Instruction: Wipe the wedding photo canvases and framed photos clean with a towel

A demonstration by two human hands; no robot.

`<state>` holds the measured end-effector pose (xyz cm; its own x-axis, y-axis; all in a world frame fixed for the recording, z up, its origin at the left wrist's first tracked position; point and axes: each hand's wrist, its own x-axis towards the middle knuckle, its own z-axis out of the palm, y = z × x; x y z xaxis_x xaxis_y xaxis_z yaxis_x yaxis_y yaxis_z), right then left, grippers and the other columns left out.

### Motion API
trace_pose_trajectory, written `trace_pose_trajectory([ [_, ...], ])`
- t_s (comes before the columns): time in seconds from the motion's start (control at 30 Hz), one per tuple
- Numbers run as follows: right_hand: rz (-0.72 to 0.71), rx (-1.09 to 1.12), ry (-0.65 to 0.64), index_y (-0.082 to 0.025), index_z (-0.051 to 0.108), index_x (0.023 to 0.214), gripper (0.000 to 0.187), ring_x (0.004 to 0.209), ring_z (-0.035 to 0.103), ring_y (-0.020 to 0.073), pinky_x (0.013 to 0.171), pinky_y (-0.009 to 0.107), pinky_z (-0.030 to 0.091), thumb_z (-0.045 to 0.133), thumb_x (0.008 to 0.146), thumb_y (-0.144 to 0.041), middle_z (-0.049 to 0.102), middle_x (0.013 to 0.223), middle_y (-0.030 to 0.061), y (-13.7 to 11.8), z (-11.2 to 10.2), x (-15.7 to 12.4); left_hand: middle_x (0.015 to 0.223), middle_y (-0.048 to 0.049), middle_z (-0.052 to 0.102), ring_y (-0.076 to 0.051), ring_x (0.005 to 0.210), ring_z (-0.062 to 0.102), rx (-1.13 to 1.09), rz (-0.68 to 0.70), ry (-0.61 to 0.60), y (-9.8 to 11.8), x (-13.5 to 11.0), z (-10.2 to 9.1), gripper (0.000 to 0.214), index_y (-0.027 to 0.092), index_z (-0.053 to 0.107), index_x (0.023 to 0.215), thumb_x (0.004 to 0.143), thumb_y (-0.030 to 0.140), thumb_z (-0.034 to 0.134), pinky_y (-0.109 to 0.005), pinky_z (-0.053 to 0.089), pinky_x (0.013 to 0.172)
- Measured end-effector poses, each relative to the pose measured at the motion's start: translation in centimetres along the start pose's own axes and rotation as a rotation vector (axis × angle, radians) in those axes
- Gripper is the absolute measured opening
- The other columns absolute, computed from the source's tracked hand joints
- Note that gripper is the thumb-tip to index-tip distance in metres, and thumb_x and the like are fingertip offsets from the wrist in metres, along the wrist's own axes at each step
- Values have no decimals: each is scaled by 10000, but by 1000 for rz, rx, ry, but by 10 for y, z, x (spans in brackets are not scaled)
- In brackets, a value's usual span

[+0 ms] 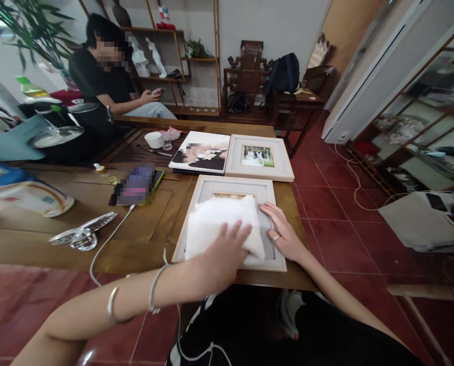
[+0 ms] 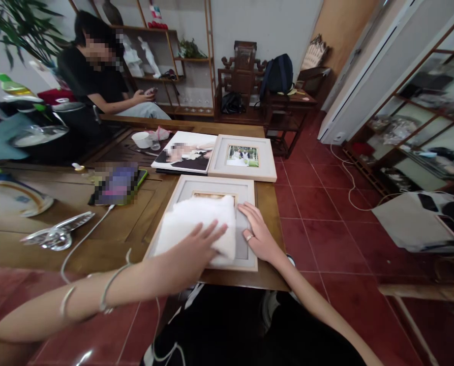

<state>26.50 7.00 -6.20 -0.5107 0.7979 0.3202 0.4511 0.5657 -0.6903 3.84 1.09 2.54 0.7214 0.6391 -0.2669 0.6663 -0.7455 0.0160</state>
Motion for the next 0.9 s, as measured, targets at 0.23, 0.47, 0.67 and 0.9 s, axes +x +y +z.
trace_pose_trajectory([
  [0.23, 5, 8, -4, -258, 375, 1469, 543, 1473, 267, 293, 1204, 589, 233, 435, 930, -233, 403, 1527, 115, -2, 0, 0, 1587, -175, 295, -417, 1446, 291, -37, 33, 102, 26, -22, 5, 362, 203, 684, 1209, 862, 282, 615, -589, 368, 1098],
  [0.47, -29, 21, -2, -258, 371, 1468, 511, 1468, 270, 305, 1197, 593, 237, 425, 966, -335, 407, 1518, 127, 1, -1, 0, 1605, -201, 235, -434, 1464, 208, -43, -211, 184, -14, 33, 9, 394, 152, 644, 1258, 881, 150, 527, -624, 277, 1141],
  [0.67, -59, 25, 18, -248, 365, 1476, 542, 1470, 277, 317, 1195, 563, 263, 389, 983, -472, 404, 1519, 143, 4, 0, -2, 1583, -260, 249, -495, 1443, 210, -75, -150, 129, 1, 34, -3, 473, 141, 594, 1300, 828, 131, 569, -691, 308, 1080],
  [0.9, -6, 41, -1, -253, 359, 1478, 511, 1490, 239, 293, 1210, 560, 238, 395, 975, -335, 361, 1552, 123, 1, -1, -1, 1593, -262, 215, -548, 1427, 182, -22, -39, 106, 34, 12, 9, 412, 120, 697, 1151, 776, 291, 708, -735, 280, 1071],
])
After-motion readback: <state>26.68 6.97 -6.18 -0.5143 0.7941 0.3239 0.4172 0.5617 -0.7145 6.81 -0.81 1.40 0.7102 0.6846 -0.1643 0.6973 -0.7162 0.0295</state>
